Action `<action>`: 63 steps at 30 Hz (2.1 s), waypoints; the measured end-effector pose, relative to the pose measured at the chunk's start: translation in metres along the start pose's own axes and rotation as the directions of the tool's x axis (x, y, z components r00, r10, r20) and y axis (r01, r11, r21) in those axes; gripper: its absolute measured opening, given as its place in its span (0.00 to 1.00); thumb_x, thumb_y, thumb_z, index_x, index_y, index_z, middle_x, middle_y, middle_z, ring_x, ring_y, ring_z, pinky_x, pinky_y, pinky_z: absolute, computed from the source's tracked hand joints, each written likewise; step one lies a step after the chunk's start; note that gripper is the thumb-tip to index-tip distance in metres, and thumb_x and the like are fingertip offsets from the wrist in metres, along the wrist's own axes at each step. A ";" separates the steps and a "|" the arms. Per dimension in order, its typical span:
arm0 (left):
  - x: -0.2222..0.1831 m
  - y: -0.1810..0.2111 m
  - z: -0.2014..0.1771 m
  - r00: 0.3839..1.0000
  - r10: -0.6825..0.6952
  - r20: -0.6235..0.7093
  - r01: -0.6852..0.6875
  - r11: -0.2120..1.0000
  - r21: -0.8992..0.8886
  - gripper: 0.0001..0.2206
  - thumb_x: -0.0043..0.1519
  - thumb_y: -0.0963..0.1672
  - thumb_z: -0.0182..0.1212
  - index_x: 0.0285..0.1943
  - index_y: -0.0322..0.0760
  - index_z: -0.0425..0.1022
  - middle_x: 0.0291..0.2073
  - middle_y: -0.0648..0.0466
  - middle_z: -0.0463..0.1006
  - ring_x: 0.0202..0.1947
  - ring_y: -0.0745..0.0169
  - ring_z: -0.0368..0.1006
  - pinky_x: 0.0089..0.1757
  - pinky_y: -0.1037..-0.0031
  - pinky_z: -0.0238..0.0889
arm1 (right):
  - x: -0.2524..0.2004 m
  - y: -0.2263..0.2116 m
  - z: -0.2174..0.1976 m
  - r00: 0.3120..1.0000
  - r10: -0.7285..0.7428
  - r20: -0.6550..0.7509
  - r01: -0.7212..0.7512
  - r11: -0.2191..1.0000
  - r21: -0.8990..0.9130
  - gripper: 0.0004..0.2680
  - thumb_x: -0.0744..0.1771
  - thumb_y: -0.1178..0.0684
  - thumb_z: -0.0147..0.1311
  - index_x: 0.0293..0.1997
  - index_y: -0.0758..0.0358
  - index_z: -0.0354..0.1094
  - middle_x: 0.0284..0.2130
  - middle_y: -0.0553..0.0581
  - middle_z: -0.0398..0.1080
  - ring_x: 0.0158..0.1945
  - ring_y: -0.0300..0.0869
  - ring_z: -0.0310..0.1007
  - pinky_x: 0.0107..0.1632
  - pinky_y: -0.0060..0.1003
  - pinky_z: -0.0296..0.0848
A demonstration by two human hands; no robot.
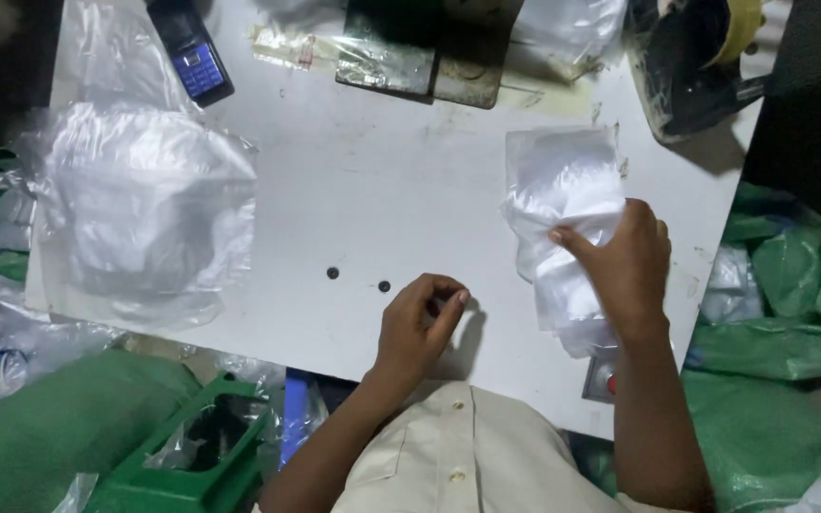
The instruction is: Sorting and inspecting small plastic bags at a workstation
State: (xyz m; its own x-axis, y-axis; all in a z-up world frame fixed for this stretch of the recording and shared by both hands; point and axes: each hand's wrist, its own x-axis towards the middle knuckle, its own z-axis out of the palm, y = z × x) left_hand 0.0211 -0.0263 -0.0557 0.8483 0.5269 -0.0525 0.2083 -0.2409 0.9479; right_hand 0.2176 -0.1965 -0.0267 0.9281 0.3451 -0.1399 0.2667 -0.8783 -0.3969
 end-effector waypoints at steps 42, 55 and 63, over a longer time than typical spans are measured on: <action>-0.013 0.044 -0.036 0.955 -0.262 0.138 0.294 0.791 -0.536 0.12 0.64 0.45 0.64 0.53 0.36 0.80 0.46 0.53 0.83 0.48 0.63 0.77 0.49 0.73 0.71 | -0.112 -0.083 0.029 0.917 -0.134 0.376 -0.251 0.540 0.804 0.25 0.60 0.49 0.66 0.60 0.59 0.56 0.51 0.54 0.66 0.56 0.40 0.68 0.58 0.34 0.70; 0.004 -0.056 -0.181 0.810 0.223 -0.542 0.169 0.796 0.581 0.05 0.66 0.43 0.66 0.45 0.38 0.75 0.38 0.53 0.79 0.38 0.59 0.72 0.48 0.64 0.62 | -0.105 -0.084 0.030 0.644 0.145 0.751 -0.753 0.291 0.590 0.21 0.62 0.59 0.57 0.61 0.78 0.61 0.41 0.80 0.71 0.35 0.64 0.74 0.28 0.57 0.75; 0.011 -0.087 -0.214 0.906 0.036 -0.422 0.298 0.655 0.694 0.16 0.75 0.51 0.45 0.50 0.35 0.72 0.38 0.45 0.76 0.38 0.46 0.67 0.39 0.56 0.59 | -0.091 -0.084 0.014 0.805 0.176 0.567 -0.593 0.249 0.765 0.17 0.65 0.52 0.55 0.56 0.73 0.62 0.31 0.79 0.71 0.32 0.60 0.72 0.34 0.52 0.73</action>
State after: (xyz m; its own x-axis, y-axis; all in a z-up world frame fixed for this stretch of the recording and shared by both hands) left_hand -0.0914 0.1750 -0.0711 0.5702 0.8128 0.1193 0.7270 -0.5669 0.3874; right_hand 0.1070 -0.1496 0.0065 0.6466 0.3112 -0.6965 -0.6832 -0.1699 -0.7102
